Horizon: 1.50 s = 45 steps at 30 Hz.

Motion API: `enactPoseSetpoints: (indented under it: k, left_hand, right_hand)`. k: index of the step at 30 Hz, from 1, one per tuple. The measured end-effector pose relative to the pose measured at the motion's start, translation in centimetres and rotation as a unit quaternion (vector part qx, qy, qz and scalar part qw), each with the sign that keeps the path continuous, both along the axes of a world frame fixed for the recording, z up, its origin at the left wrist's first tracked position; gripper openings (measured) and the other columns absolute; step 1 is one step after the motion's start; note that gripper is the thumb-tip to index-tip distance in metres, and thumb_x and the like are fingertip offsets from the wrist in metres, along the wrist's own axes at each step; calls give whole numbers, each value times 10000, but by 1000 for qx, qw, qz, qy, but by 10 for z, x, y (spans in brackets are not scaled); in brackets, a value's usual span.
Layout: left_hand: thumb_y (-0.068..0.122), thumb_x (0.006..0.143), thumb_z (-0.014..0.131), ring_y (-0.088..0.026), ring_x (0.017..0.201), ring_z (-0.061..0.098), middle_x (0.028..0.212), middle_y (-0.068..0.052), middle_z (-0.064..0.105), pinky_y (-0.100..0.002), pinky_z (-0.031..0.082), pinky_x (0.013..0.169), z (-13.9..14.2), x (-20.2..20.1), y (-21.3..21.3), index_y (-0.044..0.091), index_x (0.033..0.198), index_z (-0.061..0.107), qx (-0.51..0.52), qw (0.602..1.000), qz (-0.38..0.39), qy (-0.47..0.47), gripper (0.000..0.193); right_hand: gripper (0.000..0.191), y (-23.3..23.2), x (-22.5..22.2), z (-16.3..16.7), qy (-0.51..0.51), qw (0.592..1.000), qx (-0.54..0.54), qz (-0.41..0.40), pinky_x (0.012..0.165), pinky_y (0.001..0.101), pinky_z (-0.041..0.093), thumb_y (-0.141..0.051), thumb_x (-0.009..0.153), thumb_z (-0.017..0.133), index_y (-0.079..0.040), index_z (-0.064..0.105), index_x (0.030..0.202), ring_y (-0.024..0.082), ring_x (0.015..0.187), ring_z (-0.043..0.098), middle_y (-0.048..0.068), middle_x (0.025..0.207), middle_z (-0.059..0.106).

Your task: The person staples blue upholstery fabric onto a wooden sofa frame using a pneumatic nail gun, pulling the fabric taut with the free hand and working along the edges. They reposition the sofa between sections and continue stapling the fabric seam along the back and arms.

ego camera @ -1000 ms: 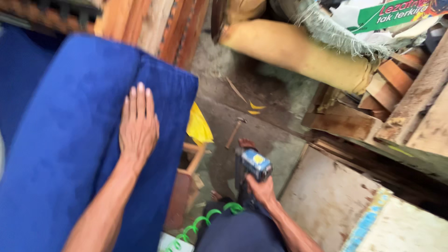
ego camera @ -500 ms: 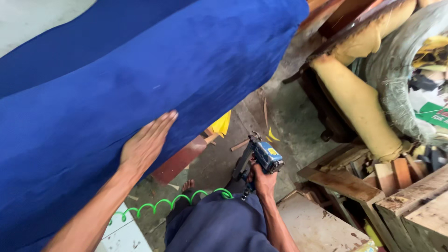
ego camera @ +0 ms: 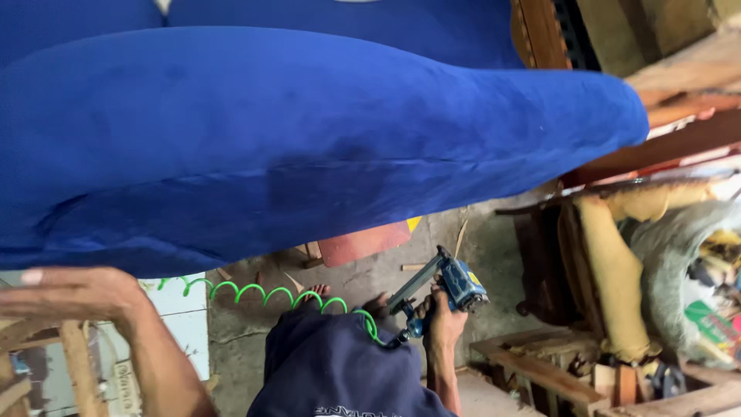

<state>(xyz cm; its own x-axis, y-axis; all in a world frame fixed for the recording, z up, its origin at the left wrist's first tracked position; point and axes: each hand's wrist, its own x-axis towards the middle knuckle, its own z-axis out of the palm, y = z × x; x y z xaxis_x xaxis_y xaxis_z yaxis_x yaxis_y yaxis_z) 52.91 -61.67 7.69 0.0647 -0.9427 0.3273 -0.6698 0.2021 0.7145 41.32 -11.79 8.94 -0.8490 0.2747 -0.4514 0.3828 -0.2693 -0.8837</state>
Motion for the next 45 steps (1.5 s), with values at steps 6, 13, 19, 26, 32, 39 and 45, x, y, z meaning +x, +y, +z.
enactPoseSetpoints:
  k: [6,13,19,26,32,39,45]
  left_hand:
    - [371,1118,254,-276,1610,71,1743,-123,91,-489,39,1346,44,-49,0,80,1656,156,-308,946,-96,34,619]
    - [362,1161,189,-218,1618,96,1759,-57,108,-450,91,1332,45,-95,-21,189,1702,204,-214,969,-30,123,568]
    - [412,1097,279,-475,1576,38,1667,-197,68,-711,16,1234,62,-143,112,164,1599,150,-85,951,-280,-99,574]
    - [257,1061,536,-391,1509,345,1562,-136,431,-678,195,1280,22,-100,94,143,1442,506,24,906,-394,-151,399]
    - [191,1141,506,-414,1384,480,1463,-261,441,-536,412,1176,37,-24,30,17,1440,477,-192,969,-31,152,347]
    - [193,996,790,-137,864,586,977,-46,618,-298,492,732,48,-14,19,8,1105,617,-19,933,-114,341,275]
    - [142,950,867,-53,674,350,717,96,427,-260,289,602,68,-14,7,63,759,536,103,831,-151,525,391]
  right_hand:
    - [190,-30,0,28,-9,1000,-19,18,440,357,404,-114,898,610,-15,617,1059,189,460,451,60,596,477]
    - [194,-29,14,41,8,999,-12,41,466,369,408,-113,890,594,-24,607,1063,199,469,443,78,596,467]
    - [197,-22,22,38,-21,999,-14,41,473,380,413,-134,916,567,-10,606,1064,194,488,443,52,605,436]
    - [196,-13,29,38,-8,995,-6,102,488,389,423,-128,918,582,-24,625,1078,198,501,441,53,614,448]
    - [181,5,35,33,-4,998,-11,60,507,393,432,-107,911,560,-46,612,1073,198,515,450,55,633,459]
    - [124,1,39,11,-34,995,-50,75,517,400,445,-97,902,571,-41,587,1012,204,531,481,58,643,479]
    - [139,1,67,6,-34,996,-47,72,513,432,450,-86,905,613,28,582,977,236,517,490,97,641,508]
